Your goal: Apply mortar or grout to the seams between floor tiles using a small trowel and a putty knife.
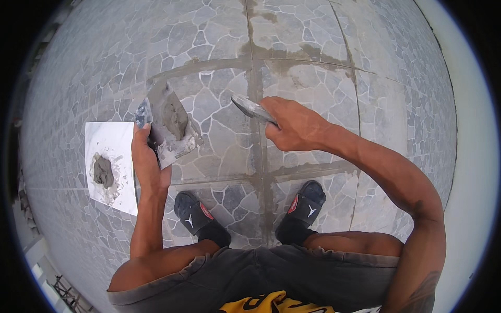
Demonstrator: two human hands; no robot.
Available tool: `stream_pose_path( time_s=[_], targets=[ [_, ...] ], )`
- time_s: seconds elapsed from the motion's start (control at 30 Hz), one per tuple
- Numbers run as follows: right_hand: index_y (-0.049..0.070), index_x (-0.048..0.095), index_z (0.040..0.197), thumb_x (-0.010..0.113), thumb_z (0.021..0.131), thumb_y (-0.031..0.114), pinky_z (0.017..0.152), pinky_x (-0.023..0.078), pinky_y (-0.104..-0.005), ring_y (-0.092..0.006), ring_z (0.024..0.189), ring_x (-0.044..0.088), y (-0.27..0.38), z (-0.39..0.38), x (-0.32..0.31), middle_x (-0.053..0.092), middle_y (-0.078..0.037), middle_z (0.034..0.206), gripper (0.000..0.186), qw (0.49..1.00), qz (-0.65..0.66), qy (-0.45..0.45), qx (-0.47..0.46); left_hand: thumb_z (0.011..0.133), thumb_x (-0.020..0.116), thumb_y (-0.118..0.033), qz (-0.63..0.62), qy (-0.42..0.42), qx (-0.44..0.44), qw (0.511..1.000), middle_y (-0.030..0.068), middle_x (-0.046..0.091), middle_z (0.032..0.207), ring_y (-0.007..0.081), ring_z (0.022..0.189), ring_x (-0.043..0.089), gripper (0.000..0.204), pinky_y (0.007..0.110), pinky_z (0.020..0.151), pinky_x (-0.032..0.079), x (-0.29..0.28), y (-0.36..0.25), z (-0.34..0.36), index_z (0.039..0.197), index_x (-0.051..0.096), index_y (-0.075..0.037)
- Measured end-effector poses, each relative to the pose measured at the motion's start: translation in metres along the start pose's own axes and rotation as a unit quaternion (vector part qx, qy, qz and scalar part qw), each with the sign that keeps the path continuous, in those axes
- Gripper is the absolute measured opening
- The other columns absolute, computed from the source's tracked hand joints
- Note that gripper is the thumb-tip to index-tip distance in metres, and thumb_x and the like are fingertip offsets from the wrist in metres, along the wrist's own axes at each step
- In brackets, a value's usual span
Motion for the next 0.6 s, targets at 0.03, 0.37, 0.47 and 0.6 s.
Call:
stream_pose_path(
  time_s=[0.03, 0.37, 0.47, 0.6],
  targets=[
    [-0.001, 0.05, 0.124, 0.051, 0.083, 0.013, 0.07, 0.049, -0.0372, -0.0281, 0.075, 0.061, -0.003, -0.001, -0.017, 0.061, -0.022, 0.093, 0.044, 0.998, 0.049, 0.001, 0.029, 0.095, 0.044, -0.019, 0.029, -0.024, -0.007, 0.999, 0.0091, 0.053, 0.119, 0.0197, 0.108, 0.055, 0.049, 0.036, 0.092, 0.049, -0.003, -0.01, -0.005, 0.14, 0.039, -0.002],
    [-0.004, 0.054, 0.119, 0.044, 0.102, 0.039, 0.058, 0.05, -0.0331, -0.0202, 0.082, 0.065, -0.055, -0.075, -0.067, 0.067, -0.017, 0.099, 0.047, 0.84, 0.53, -0.089, 0.074, 0.093, 0.052, -0.033, 0.312, 0.017, -0.041, 0.949, 0.022, 0.033, 0.146, 0.0298, 0.133, 0.042, 0.073, 0.036, 0.108, 0.038, 0.013, -0.064, 0.005, 0.152, 0.021, -0.002],
    [-0.003, 0.049, 0.127, 0.043, 0.102, 0.04, 0.06, 0.05, -0.0347, -0.0246, 0.087, 0.067, -0.08, -0.09, -0.043, 0.066, -0.019, 0.108, 0.05, 0.777, 0.62, -0.104, 0.024, 0.093, 0.051, -0.034, 0.378, 0.036, -0.034, 0.924, 0.0223, 0.037, 0.144, 0.0297, 0.131, 0.045, 0.073, 0.035, 0.108, 0.038, 0.037, -0.064, 0.006, 0.152, 0.023, -0.002],
    [-0.003, 0.044, 0.134, 0.043, 0.102, 0.04, 0.063, 0.05, -0.0359, -0.0288, 0.095, 0.065, -0.109, -0.127, -0.014, 0.064, -0.022, 0.114, 0.054, 0.669, 0.722, -0.178, -0.005, 0.095, 0.049, -0.031, 0.41, 0.183, -0.102, 0.888, 0.0179, 0.044, 0.141, 0.0238, 0.124, 0.05, 0.065, 0.032, 0.103, 0.042, 0.061, -0.036, 0.028, 0.15, 0.029, -0.001]
  ],
)
Point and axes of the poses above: each hand's wrist, its own z-axis towards the middle knuckle, its own x-axis out of the palm, y = z × x, the point moved 4 cm from there along z, towards the middle knuckle
